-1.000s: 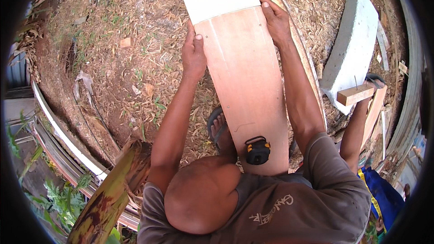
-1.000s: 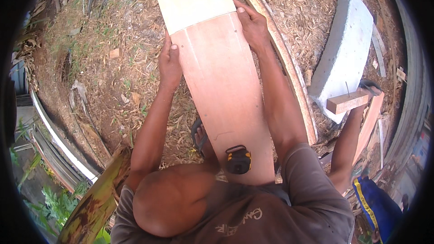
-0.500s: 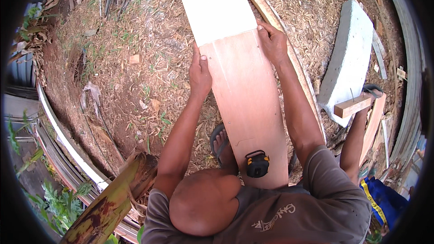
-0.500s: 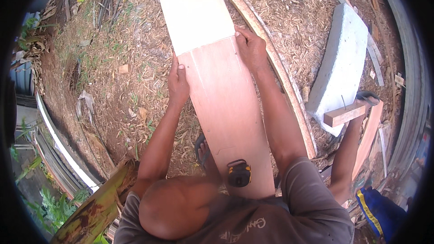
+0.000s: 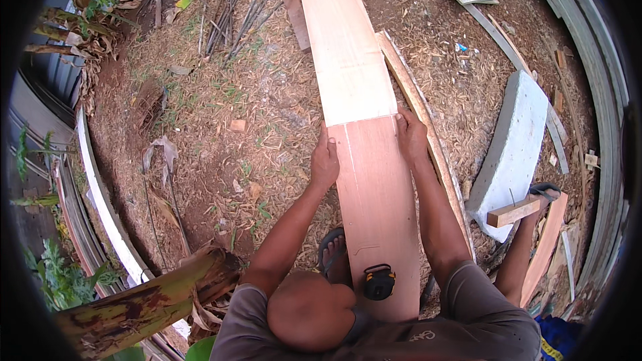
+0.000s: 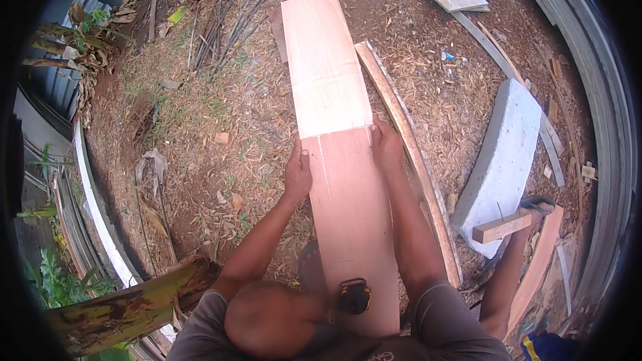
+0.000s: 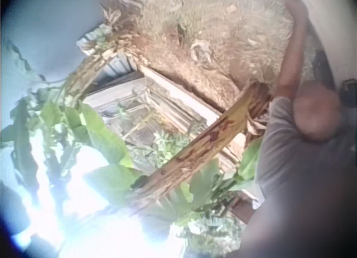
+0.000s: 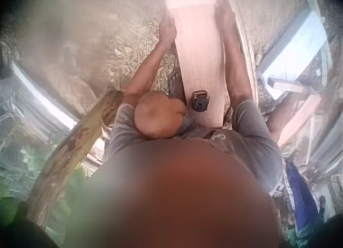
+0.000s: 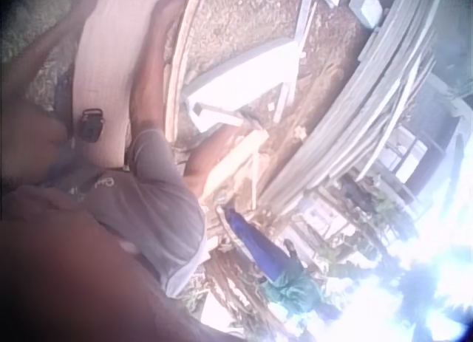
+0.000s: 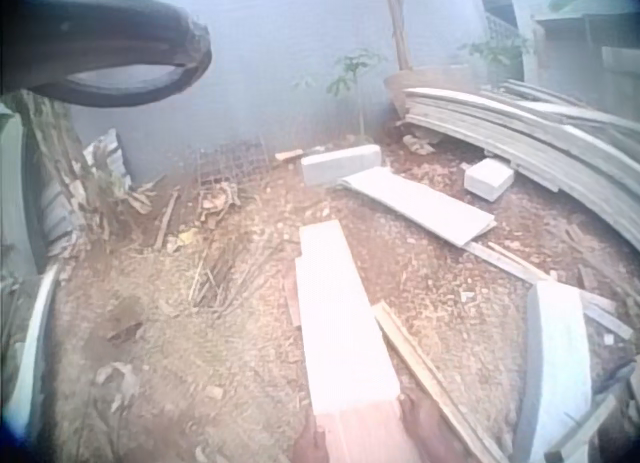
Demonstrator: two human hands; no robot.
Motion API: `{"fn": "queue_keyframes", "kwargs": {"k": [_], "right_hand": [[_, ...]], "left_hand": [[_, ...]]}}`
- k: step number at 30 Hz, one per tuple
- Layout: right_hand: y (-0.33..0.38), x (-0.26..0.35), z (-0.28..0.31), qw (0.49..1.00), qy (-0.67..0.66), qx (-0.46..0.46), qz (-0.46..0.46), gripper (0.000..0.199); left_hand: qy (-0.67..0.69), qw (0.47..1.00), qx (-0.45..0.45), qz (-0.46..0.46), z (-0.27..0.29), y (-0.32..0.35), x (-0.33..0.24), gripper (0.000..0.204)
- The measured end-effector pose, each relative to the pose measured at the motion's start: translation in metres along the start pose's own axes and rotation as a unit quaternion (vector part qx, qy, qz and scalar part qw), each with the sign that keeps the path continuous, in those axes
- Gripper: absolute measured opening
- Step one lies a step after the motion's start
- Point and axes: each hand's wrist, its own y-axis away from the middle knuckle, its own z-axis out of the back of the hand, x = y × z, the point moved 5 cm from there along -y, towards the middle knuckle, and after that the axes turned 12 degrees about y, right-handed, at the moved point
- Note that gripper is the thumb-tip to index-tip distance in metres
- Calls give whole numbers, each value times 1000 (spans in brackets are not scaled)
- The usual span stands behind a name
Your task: The person measures and marks a wooden plank, then uses a hand saw to cut it. After cutting, they align the pieces and hammer nails to join them together.
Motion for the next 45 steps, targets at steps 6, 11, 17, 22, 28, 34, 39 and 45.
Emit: {"fn": "queue_keyframes", "kwargs": {"k": [6, 11, 17, 22, 28, 34, 39, 45], "right_hand": [[11, 3, 31, 988, 77, 135, -16, 43], [162, -34, 155, 993, 17, 117, -17, 64], [432, -102, 368, 988, -64, 85, -112, 50], [625, -160, 525, 874, -93, -208, -428, 43], [783, -257, 582, 724, -90, -468, -498, 33], [829, -393, 526, 730, 98, -220, -640, 29], [829, -456, 491, 696, 169, -149, -682, 29], [815, -469, 482, 629, 248, -135, -724, 32]], "left_hand": [[1, 996, 82, 34, 9, 3, 3, 57], [-36, 978, 206, -6, 59, 60, 24, 66], [-59, 888, 220, 400, 103, 161, 92, 64], [-87, 871, 280, 395, 43, 197, 56, 64], [-87, 877, 328, 341, -24, 214, -28, 64], [-98, 889, 324, 309, -41, 219, -71, 64], [-100, 903, 292, 298, -21, 216, -84, 64], [-94, 918, 251, 291, 20, 209, -98, 64]]}}
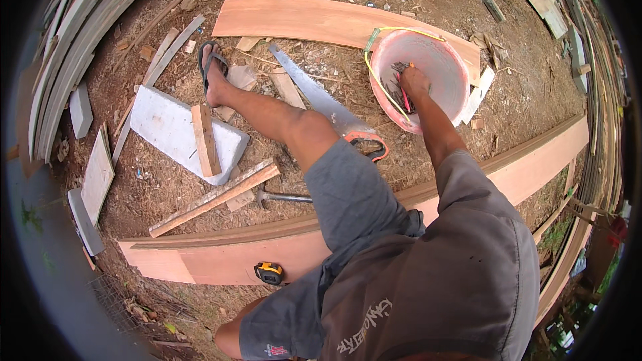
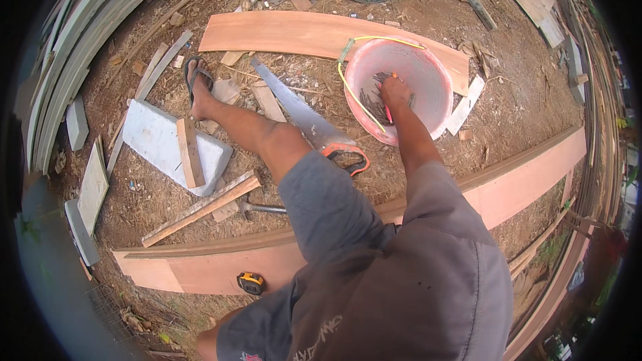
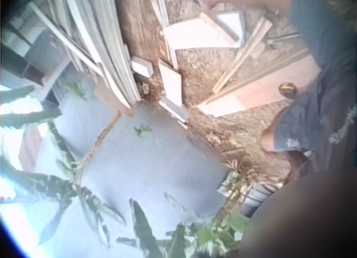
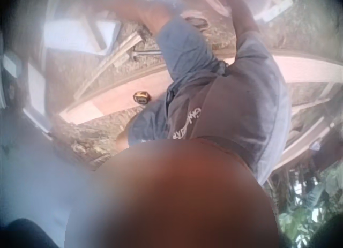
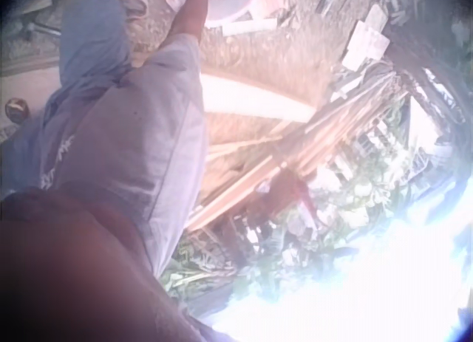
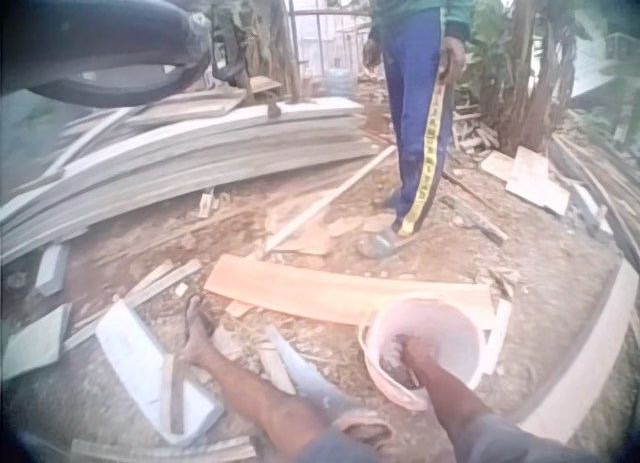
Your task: The person measures and marks a wooden plank, then uses a hand saw to cut it. After cutting, they align the pieces and hammer nails to join them together.
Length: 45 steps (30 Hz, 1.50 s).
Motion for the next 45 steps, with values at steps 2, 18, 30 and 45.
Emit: {"fn": "queue_keyframes", "kwargs": {"k": [2, 18, 30, 45], "right_hand": [[0, 6, -1, 999, 44, 8, 22, 33], [1, -13, 1, 989, 65, 20, 135, 36], [-48, -22, -48, 975, 64, -22, 212, 40], [73, -74, 61, 577, -802, 154, -1, 12]], "left_hand": [[4, 1000, -12, -6, 18, 10, -2, 64], [97, 978, -164, -89, 139, 115, 10, 64], [122, 981, -138, -61, 105, 76, 41, 64], [43, 998, -52, -3, 33, -14, 18, 65]]}}
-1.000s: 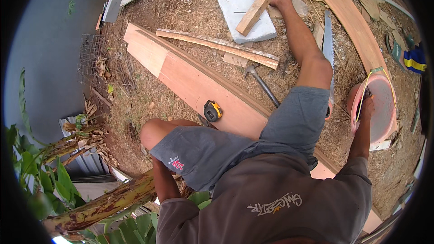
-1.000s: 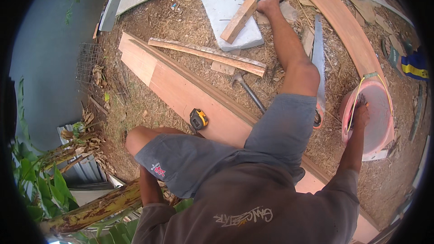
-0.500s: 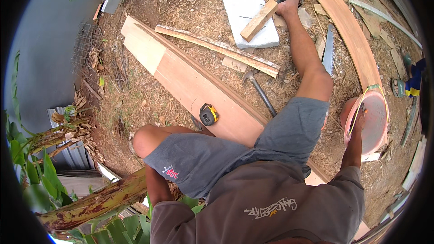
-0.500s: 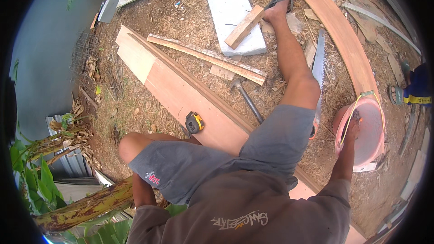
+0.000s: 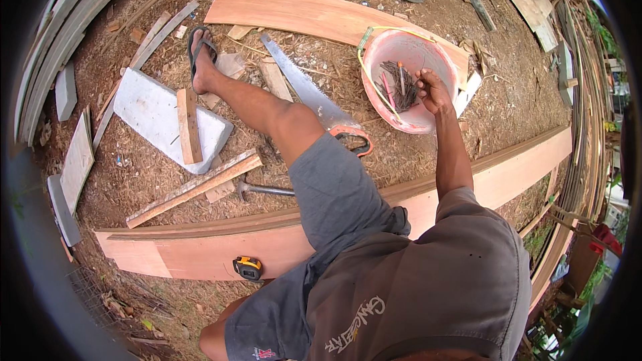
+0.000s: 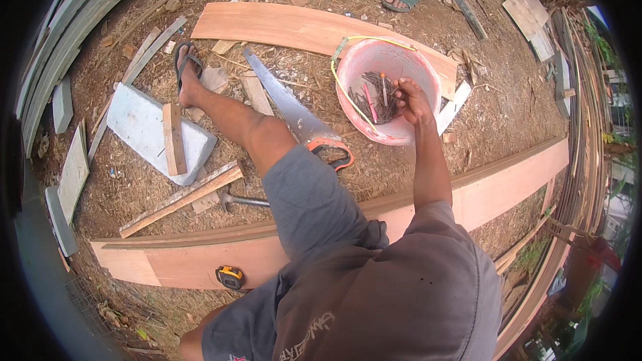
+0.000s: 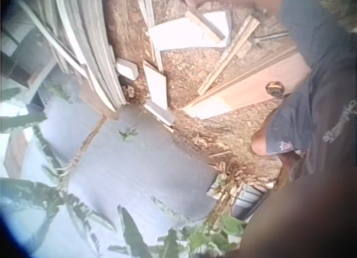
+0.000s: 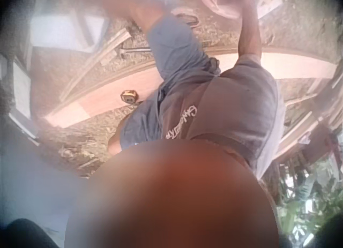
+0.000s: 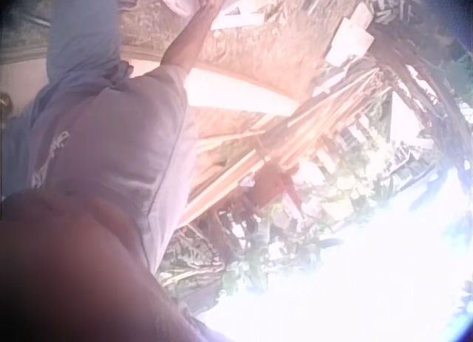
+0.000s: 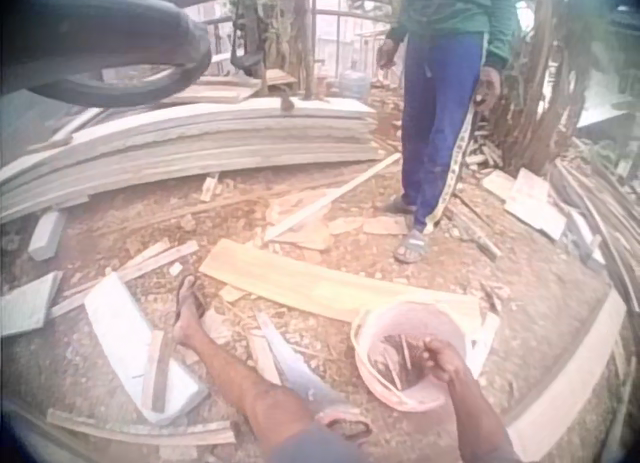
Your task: The person measures and marks a wooden plank, then uses a hand saw to cut it. After cutting, they align the pieces and hammer nails to join them together.
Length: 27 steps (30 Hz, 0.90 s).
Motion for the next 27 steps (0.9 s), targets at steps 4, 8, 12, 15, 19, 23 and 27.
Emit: {"fn": "queue_keyframes", "kwargs": {"k": [4, 8, 12, 15, 19, 23, 27], "right_hand": [[3, 0, 14, 999, 29, -14, 6, 9], [-17, -4, 18, 1000, 23, -6, 2, 5], [-27, -4, 5, 999, -50, 1, 13, 4], [-35, -3, -8, 999, -6, 46, 22, 5], [-65, -11, -15, 991, -58, 111, -52, 9], [-111, -27, -10, 975, 189, 84, -83, 21], [-122, -37, -13, 610, 784, -66, 97, 29]], "left_hand": [[-18, 1000, 12, -2, -10, -2, -4, 65], [-25, 1000, 19, -4, -17, -1, -9, 65], [-24, 1000, 20, -4, -17, 1, -10, 65], [-23, 1000, 18, -4, -14, 3, -10, 65], [-23, 1000, 17, -2, -9, 4, -9, 65], [-25, 1000, 13, 0, -3, 7, -8, 65], [-25, 1000, 8, 3, 3, 11, -7, 65]]}}
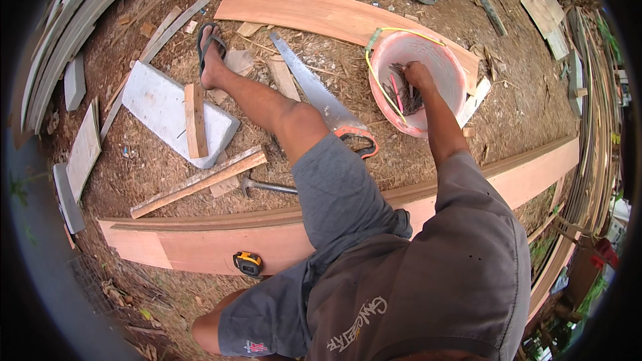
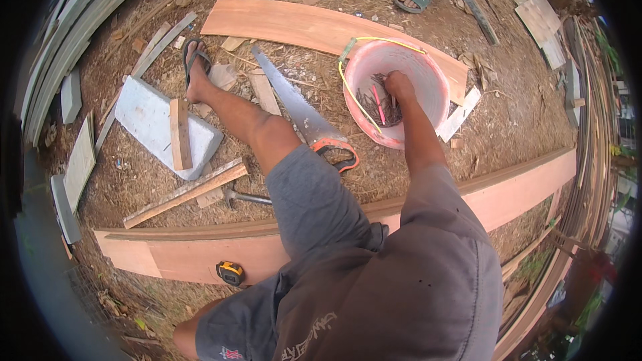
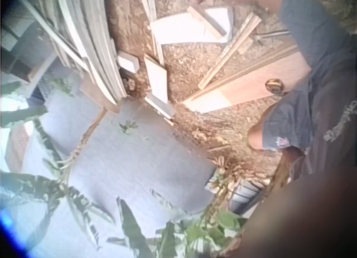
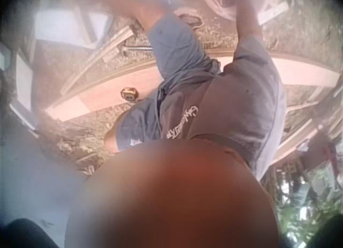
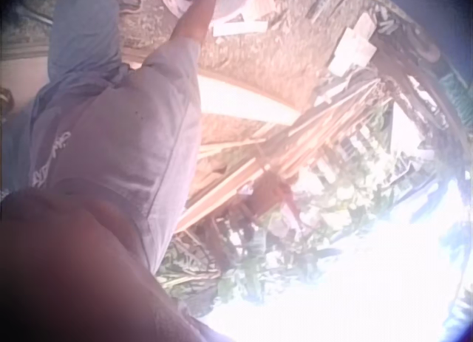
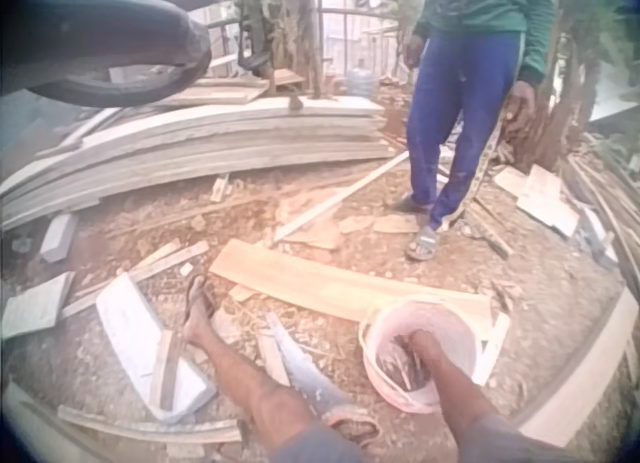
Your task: The person measures and marks a wooden plank, then uses a hand saw to cut it. After cutting, they align the pieces and hammer nails to join them together.
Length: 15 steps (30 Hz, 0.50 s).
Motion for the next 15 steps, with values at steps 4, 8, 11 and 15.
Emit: {"fn": "queue_keyframes", "kwargs": {"k": [4, 8, 11, 15], "right_hand": [[16, 17, -17, 991, 106, -54, -58, 30], [20, 30, -22, 978, 173, -70, -95, 30], [17, 35, -24, 976, 204, -50, -61, 30], [14, 31, -28, 976, 216, 23, -16, 31]], "left_hand": [[-2, 1000, -5, 2, 7, 5, 0, 65], [-5, 1000, -11, -2, 14, 11, -2, 65], [-4, 1000, -12, -2, 17, 14, -2, 65], [3, 1000, -12, -4, 23, 17, -1, 65]]}}
